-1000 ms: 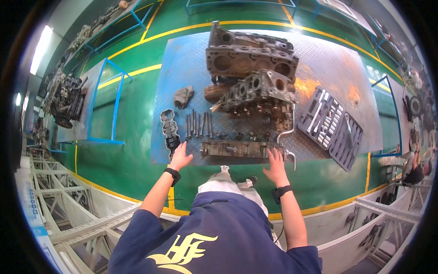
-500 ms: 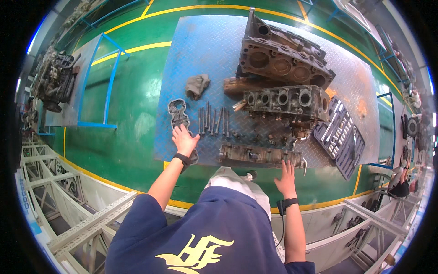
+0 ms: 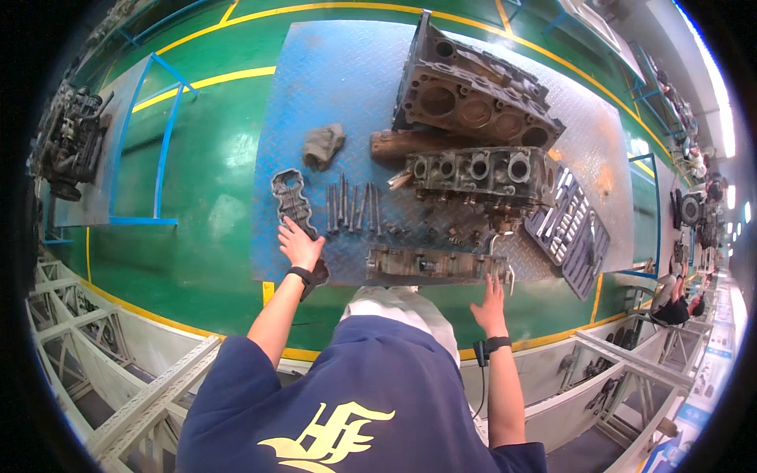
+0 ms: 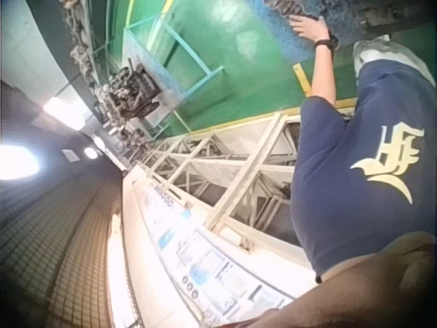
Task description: The person disassembles an engine block by hand on a blue workbench, moving engine components and bolts aside before lifting a cylinder head assembly.
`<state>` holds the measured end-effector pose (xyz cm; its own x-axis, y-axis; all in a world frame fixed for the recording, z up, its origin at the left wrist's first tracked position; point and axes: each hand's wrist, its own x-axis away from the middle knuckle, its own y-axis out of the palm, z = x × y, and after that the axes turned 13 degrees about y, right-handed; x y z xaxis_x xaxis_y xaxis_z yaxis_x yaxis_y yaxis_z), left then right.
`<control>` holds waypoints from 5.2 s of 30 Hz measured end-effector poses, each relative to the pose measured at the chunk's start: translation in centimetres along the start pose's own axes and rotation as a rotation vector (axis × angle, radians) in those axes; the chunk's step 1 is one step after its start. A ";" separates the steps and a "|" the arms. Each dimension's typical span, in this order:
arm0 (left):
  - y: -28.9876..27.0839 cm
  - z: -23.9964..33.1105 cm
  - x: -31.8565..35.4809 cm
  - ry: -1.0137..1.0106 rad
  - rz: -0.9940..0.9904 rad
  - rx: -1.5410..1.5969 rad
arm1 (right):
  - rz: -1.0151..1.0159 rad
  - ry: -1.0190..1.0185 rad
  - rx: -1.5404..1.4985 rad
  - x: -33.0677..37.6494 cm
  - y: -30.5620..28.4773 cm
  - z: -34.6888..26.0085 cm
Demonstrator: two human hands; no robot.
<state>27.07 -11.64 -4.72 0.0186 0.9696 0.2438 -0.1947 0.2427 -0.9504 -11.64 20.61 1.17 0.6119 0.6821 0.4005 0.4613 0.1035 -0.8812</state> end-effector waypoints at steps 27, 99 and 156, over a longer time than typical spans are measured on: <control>-2.4 11.0 -5.0 0.620 0.102 0.187 | 0.193 -0.053 -0.022 -3.5 -0.5 -1.2; 5.9 21.1 -12.5 0.463 -0.492 0.520 | 0.289 0.413 -0.482 4.5 2.2 11.1; 5.5 21.9 -11.3 0.459 -0.377 0.347 | 0.439 -0.754 -0.185 -18.3 -25.6 -12.8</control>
<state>4.29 -21.97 -8.46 0.5455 0.7540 0.3659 -0.3950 0.6163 -0.6813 -26.45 -3.79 19.60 0.2027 0.9344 -0.2930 0.4210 -0.3533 -0.8354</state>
